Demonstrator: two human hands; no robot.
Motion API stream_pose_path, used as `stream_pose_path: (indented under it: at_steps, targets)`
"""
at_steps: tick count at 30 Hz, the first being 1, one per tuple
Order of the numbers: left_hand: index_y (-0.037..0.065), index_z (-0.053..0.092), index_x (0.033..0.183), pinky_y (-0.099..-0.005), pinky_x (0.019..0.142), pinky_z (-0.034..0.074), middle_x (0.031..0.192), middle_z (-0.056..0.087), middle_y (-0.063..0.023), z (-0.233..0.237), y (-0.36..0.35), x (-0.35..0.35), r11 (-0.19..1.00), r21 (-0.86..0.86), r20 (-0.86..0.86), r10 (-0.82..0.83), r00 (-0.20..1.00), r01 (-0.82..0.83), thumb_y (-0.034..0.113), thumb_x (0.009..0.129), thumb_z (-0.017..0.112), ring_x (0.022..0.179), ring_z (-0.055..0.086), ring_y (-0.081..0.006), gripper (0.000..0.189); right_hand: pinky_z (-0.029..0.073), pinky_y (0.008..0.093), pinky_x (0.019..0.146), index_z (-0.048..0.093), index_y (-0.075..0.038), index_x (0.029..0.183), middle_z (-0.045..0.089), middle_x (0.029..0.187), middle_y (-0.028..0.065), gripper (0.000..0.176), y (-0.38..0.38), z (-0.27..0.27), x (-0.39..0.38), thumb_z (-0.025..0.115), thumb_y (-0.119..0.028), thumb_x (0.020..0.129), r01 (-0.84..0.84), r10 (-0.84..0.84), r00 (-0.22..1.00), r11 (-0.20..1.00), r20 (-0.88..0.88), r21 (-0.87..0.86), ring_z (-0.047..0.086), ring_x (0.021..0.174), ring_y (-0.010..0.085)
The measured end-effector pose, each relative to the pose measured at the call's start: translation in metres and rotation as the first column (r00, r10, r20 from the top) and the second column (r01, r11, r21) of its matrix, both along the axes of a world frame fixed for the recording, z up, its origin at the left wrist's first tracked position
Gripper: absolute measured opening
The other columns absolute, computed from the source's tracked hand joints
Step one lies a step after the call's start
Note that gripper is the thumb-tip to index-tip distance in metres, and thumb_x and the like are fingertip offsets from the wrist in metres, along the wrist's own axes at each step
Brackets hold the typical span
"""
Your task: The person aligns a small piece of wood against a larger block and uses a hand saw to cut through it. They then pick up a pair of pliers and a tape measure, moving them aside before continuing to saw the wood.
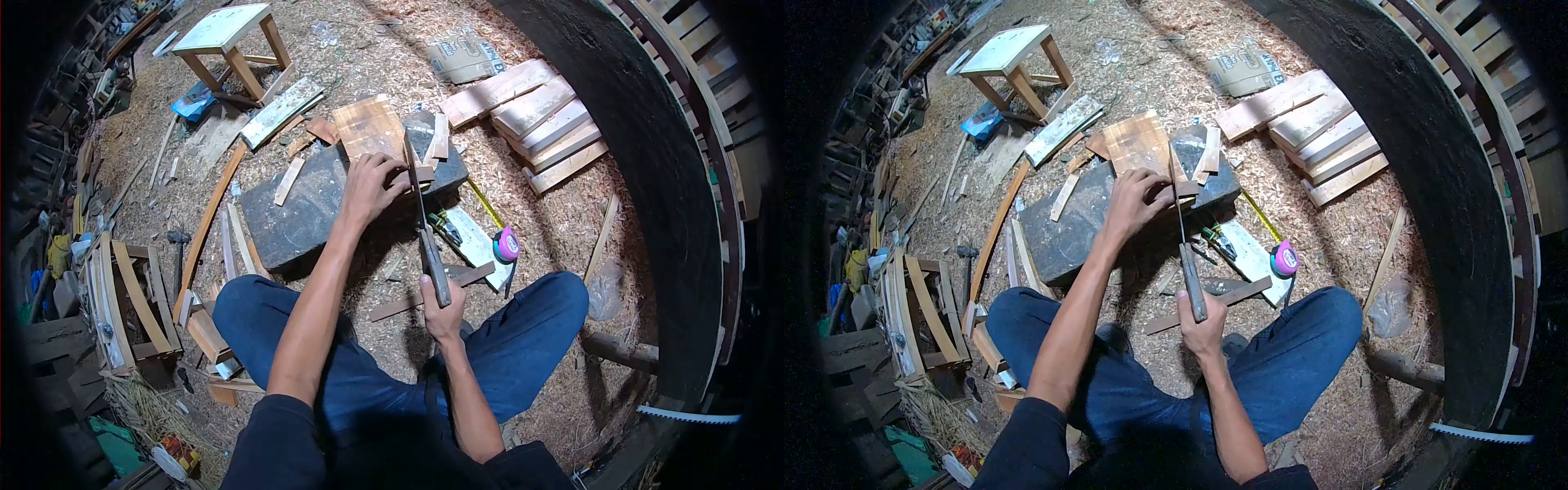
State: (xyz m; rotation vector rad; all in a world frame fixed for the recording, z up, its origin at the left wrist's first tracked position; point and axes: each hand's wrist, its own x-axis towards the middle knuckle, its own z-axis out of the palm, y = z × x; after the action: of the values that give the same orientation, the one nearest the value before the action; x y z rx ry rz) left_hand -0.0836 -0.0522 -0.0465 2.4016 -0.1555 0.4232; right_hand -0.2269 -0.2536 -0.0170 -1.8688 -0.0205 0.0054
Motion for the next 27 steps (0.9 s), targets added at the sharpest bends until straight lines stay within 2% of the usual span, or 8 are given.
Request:
stream_pose_path:
  at_steps: [6, 18, 20, 22, 27]
  targets:
    - [0.011, 0.072, 0.106, -0.0419, 0.09, 0.045, 0.102, 0.066, -0.0095, 0.002, -0.001, 0.001, 0.999, 0.031, 0.002, 0.011, 1.0, -0.011, 0.026, 0.076, 0.076, 0.1, 0.058, -0.0307, 0.034, 0.03, 0.0341, 0.046, 0.048, -0.001, 0.063, 0.038, 0.052, 0.0031, 0.038, -0.001, -0.003, 0.0, 0.065, -0.018, 0.092, -0.005, 0.005, 1.0, 0.998, 0.004, -0.059, 0.035, 0.049, 0.0109]
    - [0.009, 0.072, 0.107, -0.0412, 0.089, 0.045, 0.102, 0.066, -0.0089, 0.0, -0.003, 0.002, 0.997, 0.071, 0.002, 0.031, 1.0, -0.031, 0.024, 0.076, 0.074, 0.099, 0.057, -0.0306, 0.035, 0.034, 0.0351, 0.046, 0.051, -0.001, 0.067, 0.04, 0.051, 0.0067, 0.031, 0.008, 0.007, -0.003, 0.064, -0.016, 0.091, -0.024, 0.029, 0.998, 0.995, 0.05, -0.101, 0.039, 0.046, 0.0145]
    - [0.009, 0.072, 0.106, -0.0404, 0.092, 0.044, 0.105, 0.066, -0.0082, -0.001, -0.003, 0.001, 0.999, 0.035, -0.015, 0.029, 0.999, -0.029, 0.025, 0.078, 0.072, 0.1, 0.056, -0.03, 0.032, 0.035, 0.0351, 0.046, 0.052, 0.0, 0.068, 0.041, 0.051, 0.0074, 0.031, 0.009, 0.009, -0.002, 0.064, -0.016, 0.091, -0.023, 0.027, 0.999, 0.995, 0.043, -0.095, 0.041, 0.046, 0.0149]
    - [0.008, 0.072, 0.107, -0.0407, 0.091, 0.044, 0.105, 0.065, -0.0088, -0.002, -0.004, 0.001, 1.0, 0.01, -0.026, 0.018, 1.0, -0.018, 0.024, 0.079, 0.072, 0.099, 0.056, -0.0304, 0.032, 0.029, 0.0342, 0.047, 0.049, -0.001, 0.063, 0.037, 0.051, 0.0035, 0.036, 0.011, 0.009, -0.002, 0.065, -0.017, 0.091, 0.005, -0.005, 1.0, 0.999, 0.007, -0.034, 0.035, 0.048, 0.0104]
    - [0.004, 0.071, 0.107, -0.0413, 0.091, 0.045, 0.105, 0.065, -0.0107, -0.006, -0.008, -0.002, 0.999, -0.053, 0.012, 0.001, 1.0, -0.001, 0.019, 0.081, 0.071, 0.099, 0.055, -0.0314, 0.03, 0.031, 0.0336, 0.047, 0.054, 0.0, 0.065, 0.039, 0.051, 0.0034, 0.033, 0.012, 0.019, 0.0, 0.064, -0.017, 0.091, 0.006, -0.006, 1.0, 1.0, -0.025, -0.029, 0.037, 0.049, 0.0101]
